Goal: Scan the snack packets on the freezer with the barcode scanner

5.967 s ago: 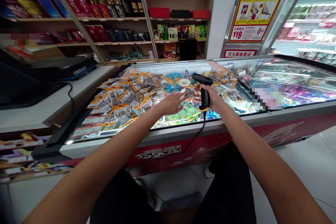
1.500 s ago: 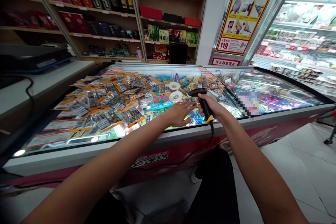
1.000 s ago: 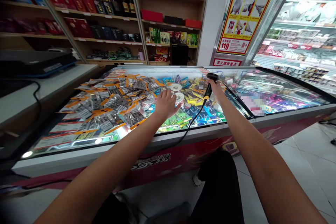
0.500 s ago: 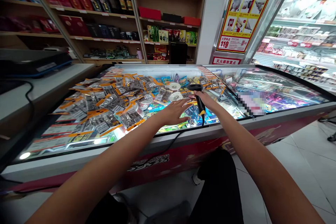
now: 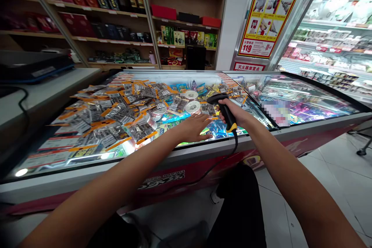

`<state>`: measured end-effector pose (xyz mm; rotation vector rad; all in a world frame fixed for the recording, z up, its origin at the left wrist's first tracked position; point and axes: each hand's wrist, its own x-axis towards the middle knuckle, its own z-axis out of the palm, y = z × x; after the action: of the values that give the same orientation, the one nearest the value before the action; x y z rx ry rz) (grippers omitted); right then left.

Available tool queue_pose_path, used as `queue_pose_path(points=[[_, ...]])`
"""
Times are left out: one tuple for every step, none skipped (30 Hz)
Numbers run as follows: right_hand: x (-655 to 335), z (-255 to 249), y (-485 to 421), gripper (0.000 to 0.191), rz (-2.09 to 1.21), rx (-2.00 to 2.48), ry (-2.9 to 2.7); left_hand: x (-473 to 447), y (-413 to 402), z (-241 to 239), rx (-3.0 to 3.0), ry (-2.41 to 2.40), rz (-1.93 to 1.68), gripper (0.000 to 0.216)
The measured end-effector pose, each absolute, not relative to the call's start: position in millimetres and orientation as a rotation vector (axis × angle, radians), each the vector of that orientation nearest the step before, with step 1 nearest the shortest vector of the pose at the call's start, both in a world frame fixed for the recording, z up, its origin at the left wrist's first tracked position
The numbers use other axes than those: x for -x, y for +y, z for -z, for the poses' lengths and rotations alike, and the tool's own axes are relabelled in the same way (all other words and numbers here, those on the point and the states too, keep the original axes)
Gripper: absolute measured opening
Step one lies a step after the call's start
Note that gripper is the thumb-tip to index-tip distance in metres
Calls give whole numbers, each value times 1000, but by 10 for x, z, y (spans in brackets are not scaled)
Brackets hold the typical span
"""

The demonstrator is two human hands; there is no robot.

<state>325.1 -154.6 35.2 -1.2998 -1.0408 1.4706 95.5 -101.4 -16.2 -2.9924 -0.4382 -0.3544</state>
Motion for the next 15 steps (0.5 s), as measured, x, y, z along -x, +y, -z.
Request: queue_pose_path(points=[[-3240,-334,-1547,33,-1460,1295,-1044,-954,-1012,167,2993,-437,354,67],[-3234,-319,-1543,33,-1456,1287,-1051,-954,-1008,173,2993,-440,353,66],[-3232,-307,-1537,33,-1455,1278,-1060,-954,-1004,178,2994,-444,351,66],[-3235,-300,-1530,33,-1456,1270,-1069,-954,-1001,184,2993,-450,350,66],[-3238,-297,-1525,33,-1461,1265,-1079,-955,-999,188,2992,-456,350,66],[-3242,-299,-1522,33,-1468,1265,-1086,-956,-998,191,2992,-458,350,66],[-3244,-303,-1522,33,-1472,1266,-1086,-956,-998,193,2993,-459,349,67],[-3245,-310,-1525,33,-1475,1265,-1079,-956,-999,194,2993,-458,347,67],[-3244,-317,-1530,32,-1478,1260,-1069,-955,-1000,194,2994,-455,345,67],[-3242,-323,-1535,32,-1483,1253,-1061,-954,-1000,194,2995,-452,341,67],[-3241,-326,-1538,32,-1486,1248,-1056,-953,-997,195,2997,-449,336,67],[-3243,-326,-1536,32,-1480,1243,-1051,-953,-992,196,2998,-448,336,67],[-3250,-321,-1526,31,-1465,1239,-1048,-954,-981,200,2997,-447,346,67],[-3263,-311,-1506,31,-1437,1231,-1048,-956,-966,206,2993,-445,366,68],[-3285,-296,-1473,30,-1401,1219,-1049,-961,-946,213,2987,-443,392,68]])
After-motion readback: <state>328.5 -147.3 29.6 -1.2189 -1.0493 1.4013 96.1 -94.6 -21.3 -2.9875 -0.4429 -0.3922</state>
